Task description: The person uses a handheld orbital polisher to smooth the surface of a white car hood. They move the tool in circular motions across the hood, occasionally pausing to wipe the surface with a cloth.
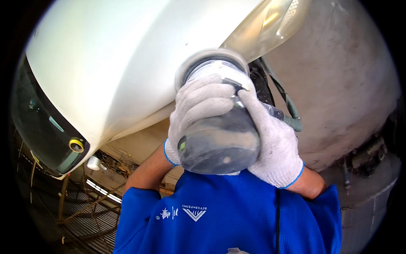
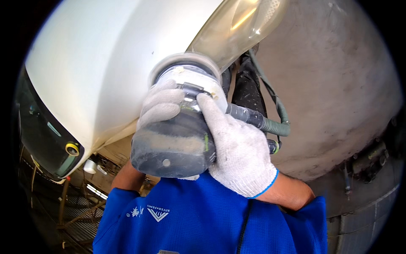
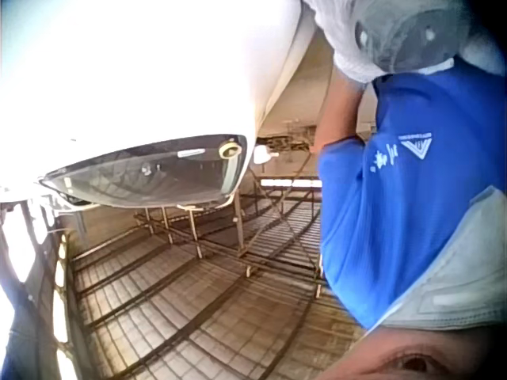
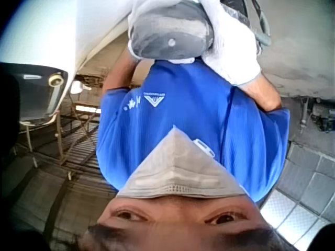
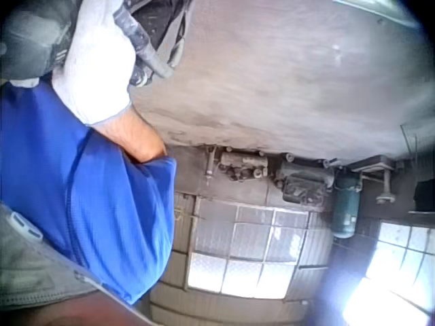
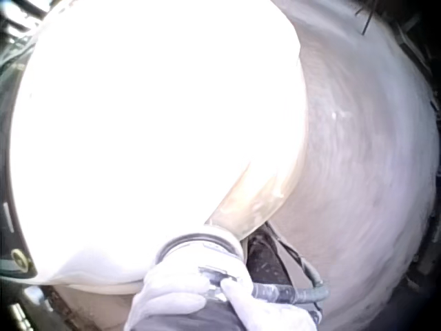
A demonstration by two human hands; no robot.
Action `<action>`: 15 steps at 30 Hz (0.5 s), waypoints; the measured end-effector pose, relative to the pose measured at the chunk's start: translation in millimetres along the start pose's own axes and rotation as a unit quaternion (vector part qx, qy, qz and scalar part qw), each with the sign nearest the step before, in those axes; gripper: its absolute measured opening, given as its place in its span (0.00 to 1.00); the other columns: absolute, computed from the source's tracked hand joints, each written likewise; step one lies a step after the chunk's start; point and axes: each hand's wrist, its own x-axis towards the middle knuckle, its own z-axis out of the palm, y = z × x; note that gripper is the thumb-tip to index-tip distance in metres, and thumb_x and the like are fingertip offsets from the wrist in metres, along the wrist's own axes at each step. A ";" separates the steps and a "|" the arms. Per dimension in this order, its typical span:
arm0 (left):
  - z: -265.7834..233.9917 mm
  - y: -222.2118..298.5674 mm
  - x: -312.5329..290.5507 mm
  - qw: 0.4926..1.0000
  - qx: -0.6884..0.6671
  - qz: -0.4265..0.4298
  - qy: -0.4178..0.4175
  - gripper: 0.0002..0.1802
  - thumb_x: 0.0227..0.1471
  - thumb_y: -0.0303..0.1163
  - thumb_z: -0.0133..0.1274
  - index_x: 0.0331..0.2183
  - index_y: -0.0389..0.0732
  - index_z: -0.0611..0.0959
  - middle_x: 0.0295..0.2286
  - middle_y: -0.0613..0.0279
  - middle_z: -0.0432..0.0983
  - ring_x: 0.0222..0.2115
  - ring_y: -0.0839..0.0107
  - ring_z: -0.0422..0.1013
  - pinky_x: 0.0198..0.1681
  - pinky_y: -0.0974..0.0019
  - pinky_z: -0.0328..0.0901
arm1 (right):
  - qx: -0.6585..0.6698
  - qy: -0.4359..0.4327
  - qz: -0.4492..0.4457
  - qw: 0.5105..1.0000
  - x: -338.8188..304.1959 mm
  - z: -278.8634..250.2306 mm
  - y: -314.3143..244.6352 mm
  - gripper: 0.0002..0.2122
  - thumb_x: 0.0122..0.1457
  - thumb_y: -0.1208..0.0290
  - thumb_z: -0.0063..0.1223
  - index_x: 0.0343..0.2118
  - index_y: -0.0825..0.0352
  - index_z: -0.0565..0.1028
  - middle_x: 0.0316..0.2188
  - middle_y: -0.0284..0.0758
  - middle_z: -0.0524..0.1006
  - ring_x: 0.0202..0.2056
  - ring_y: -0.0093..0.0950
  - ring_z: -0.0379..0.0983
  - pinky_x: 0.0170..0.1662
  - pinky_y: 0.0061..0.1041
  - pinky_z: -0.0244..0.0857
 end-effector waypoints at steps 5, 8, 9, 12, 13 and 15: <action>18.4 -27.7 -34.2 0.948 -0.291 -0.127 0.002 0.36 0.50 0.35 0.66 0.60 0.46 0.74 0.57 0.57 0.70 0.61 0.61 0.65 0.66 0.56 0.58 | -0.007 -0.004 0.030 1.000 8.8 -11.4 -7.0 0.46 0.42 0.64 0.77 0.66 0.64 0.63 0.55 0.51 0.74 0.53 0.44 0.76 0.56 0.38 0.72; 15.7 -49.4 -35.6 0.985 -0.166 -0.039 -0.022 0.38 0.47 0.37 0.68 0.60 0.44 0.73 0.58 0.56 0.69 0.61 0.60 0.64 0.65 0.56 0.58 | -0.003 -0.008 0.029 1.000 13.8 -14.1 -11.6 0.46 0.43 0.64 0.76 0.66 0.64 0.62 0.57 0.48 0.73 0.55 0.44 0.75 0.58 0.38 0.70; 11.7 -53.9 -28.3 0.998 -0.061 0.029 -0.001 0.40 0.45 0.38 0.68 0.59 0.44 0.73 0.57 0.55 0.69 0.60 0.60 0.64 0.65 0.56 0.59 | -0.008 -0.009 0.026 1.000 15.0 -14.5 -13.8 0.46 0.43 0.65 0.76 0.66 0.64 0.62 0.58 0.47 0.73 0.55 0.44 0.75 0.59 0.38 0.70; 26.4 -58.3 -17.8 0.992 -0.036 0.101 0.074 0.43 0.41 0.44 0.70 0.58 0.43 0.74 0.56 0.53 0.70 0.59 0.55 0.66 0.64 0.52 0.58 | 0.011 -0.011 0.046 0.999 19.4 -17.1 -22.5 0.45 0.43 0.66 0.76 0.65 0.64 0.63 0.57 0.46 0.74 0.55 0.41 0.75 0.60 0.38 0.69; 30.8 -55.3 -12.6 0.988 -0.046 0.111 0.093 0.44 0.39 0.46 0.71 0.58 0.44 0.74 0.56 0.53 0.71 0.59 0.54 0.66 0.65 0.51 0.58 | 0.024 -0.012 0.057 0.998 21.3 -19.6 -26.5 0.45 0.43 0.66 0.76 0.65 0.64 0.63 0.56 0.46 0.75 0.55 0.40 0.76 0.60 0.38 0.68; 32.1 -50.4 -4.8 0.990 -0.058 0.100 0.078 0.45 0.39 0.45 0.71 0.59 0.44 0.74 0.56 0.53 0.70 0.59 0.53 0.65 0.65 0.51 0.58 | -0.032 0.000 0.033 0.999 23.7 -20.6 -30.6 0.45 0.43 0.67 0.76 0.66 0.64 0.62 0.51 0.51 0.77 0.50 0.45 0.79 0.53 0.37 0.74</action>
